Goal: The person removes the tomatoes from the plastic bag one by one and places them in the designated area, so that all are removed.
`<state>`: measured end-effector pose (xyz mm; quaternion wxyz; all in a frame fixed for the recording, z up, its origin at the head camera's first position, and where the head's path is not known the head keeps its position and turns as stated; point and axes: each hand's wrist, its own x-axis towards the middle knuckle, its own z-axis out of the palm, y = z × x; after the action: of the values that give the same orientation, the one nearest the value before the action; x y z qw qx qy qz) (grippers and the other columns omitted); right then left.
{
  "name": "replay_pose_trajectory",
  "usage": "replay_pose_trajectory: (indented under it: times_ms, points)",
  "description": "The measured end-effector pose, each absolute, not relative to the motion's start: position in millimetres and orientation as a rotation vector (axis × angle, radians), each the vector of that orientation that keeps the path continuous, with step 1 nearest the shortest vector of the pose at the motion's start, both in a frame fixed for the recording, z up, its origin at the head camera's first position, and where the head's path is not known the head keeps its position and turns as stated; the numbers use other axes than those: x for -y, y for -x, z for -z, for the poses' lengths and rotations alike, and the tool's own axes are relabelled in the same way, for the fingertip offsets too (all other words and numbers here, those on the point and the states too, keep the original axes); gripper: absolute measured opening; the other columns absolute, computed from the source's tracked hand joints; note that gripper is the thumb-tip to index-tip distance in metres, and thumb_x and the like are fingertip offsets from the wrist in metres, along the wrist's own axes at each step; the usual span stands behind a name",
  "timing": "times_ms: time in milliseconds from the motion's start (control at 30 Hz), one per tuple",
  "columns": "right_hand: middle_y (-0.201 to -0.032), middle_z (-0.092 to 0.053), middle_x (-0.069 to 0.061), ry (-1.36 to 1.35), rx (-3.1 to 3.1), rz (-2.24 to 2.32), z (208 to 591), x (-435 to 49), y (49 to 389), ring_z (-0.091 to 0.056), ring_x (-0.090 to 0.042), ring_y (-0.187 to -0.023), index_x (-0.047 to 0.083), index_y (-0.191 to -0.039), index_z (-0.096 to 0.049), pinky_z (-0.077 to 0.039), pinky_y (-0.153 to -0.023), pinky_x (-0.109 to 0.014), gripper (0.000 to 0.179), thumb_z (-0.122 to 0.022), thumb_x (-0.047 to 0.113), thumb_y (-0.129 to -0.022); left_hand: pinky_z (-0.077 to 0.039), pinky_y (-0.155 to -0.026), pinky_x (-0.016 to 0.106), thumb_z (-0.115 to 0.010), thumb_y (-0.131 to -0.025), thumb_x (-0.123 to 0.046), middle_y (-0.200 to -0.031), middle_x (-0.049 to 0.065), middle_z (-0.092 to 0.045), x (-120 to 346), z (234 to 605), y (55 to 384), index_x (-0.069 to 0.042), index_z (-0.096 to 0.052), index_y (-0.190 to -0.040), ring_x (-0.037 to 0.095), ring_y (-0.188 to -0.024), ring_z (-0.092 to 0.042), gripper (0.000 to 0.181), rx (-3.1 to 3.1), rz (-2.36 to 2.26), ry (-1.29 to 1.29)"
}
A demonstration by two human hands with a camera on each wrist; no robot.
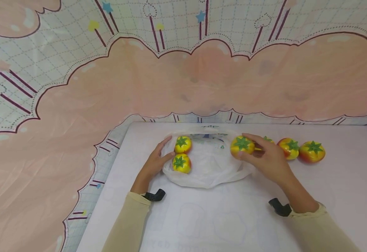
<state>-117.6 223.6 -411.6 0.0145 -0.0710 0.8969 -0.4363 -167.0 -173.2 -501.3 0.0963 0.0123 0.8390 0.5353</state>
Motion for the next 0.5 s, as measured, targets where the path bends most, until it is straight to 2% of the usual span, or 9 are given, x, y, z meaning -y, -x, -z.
replay_pose_trajectory:
  times_ms: [200,500]
  points:
    - [-0.147,-0.055,-0.02,0.195,-2.819,1.335,411,-231,115,-0.058,-0.044,-0.125,0.02,-0.151,-0.052,-0.041,-0.08,0.005,0.067,-0.074,0.043,-0.092,-0.018,-0.122,0.07,-0.07,-0.093,-0.04,-0.166,-0.008,-0.03,173,502,168,-0.062,-0.038,-0.146,0.031,-0.159,-0.019,0.066,-2.49,-1.567,-0.013]
    - [-0.149,-0.052,-0.02,0.095,-2.81,1.323,414,-245,111,-0.057,-0.043,-0.125,0.024,-0.153,-0.049,-0.041,-0.077,0.004,0.069,-0.074,0.045,-0.092,-0.018,-0.122,0.07,-0.07,-0.093,-0.041,-0.166,-0.008,-0.03,173,500,167,-0.061,-0.038,-0.146,0.03,-0.159,-0.019,0.065,-2.491,-1.573,-0.027]
